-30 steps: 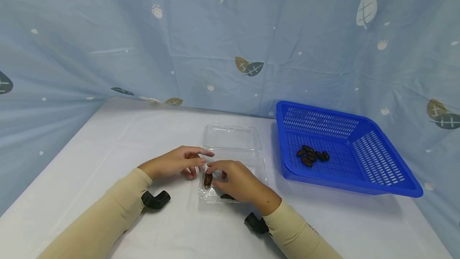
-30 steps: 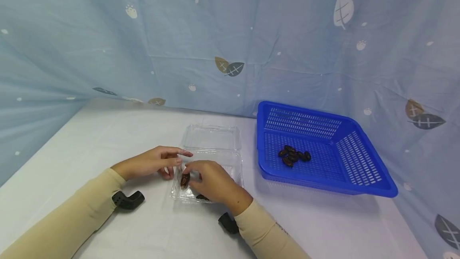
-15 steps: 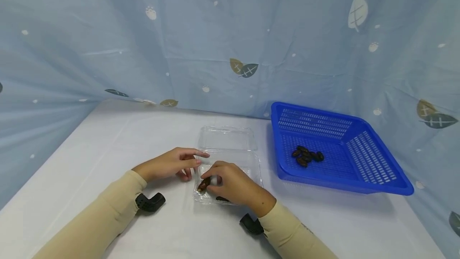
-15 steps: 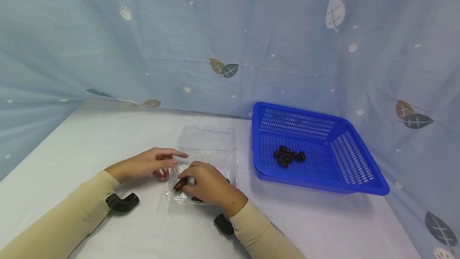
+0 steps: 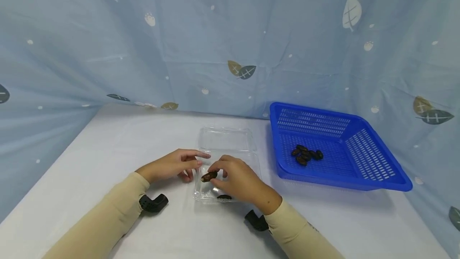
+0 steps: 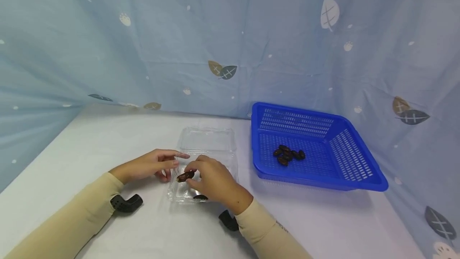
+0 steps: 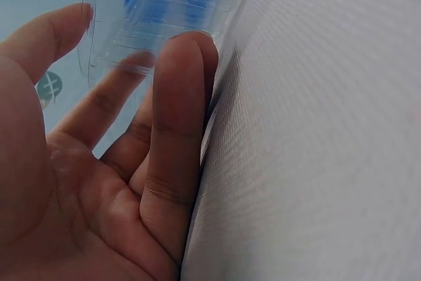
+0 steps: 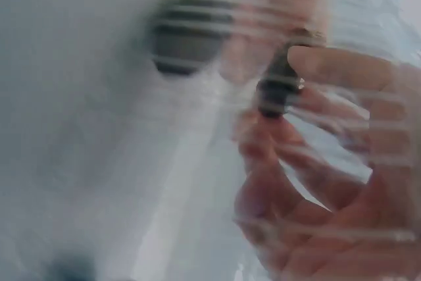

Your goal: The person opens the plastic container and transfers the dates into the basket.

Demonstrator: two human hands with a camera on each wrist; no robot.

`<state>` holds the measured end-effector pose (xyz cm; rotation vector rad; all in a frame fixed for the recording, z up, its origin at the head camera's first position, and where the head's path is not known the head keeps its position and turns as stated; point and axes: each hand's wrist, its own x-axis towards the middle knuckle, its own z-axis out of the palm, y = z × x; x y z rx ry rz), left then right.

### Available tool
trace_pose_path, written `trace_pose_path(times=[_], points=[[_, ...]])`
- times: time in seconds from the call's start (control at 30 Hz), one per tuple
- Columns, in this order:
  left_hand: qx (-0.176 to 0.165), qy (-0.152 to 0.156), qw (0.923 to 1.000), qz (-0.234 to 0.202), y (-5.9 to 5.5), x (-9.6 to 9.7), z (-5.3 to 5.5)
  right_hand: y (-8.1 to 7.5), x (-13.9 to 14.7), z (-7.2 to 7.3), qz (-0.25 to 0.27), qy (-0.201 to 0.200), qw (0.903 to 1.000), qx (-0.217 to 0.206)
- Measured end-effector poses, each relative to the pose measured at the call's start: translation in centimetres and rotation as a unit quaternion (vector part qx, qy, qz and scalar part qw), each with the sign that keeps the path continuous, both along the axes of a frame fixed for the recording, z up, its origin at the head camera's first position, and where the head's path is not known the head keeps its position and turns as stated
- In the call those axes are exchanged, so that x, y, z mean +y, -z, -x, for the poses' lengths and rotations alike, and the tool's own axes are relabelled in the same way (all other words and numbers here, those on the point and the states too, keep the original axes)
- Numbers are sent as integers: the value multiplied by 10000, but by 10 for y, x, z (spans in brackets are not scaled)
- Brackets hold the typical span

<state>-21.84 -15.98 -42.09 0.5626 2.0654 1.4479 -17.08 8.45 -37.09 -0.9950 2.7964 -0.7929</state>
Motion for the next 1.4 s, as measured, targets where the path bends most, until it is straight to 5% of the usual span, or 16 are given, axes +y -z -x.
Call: trace_pose_path(times=[0.2,0.37,0.53,1.0,1.4], points=[[-55,-41,10000,3,2,1,2,-20,13,-4,681,120,9965,465],[-50,-53,10000,-12,3,1,3,-37,36,-4,1481,373,9836,960],[-124,-83,9999,-44,3,2,2,-46,71,1,1685,773,9727,1399],[-92,-87,9999,-10,-3,1,0,-58,175,25,185,1848,9628,1962],[-79,-61,9999,-45,-1,1,0,-52,223,43,-743,2260,9680,800]])
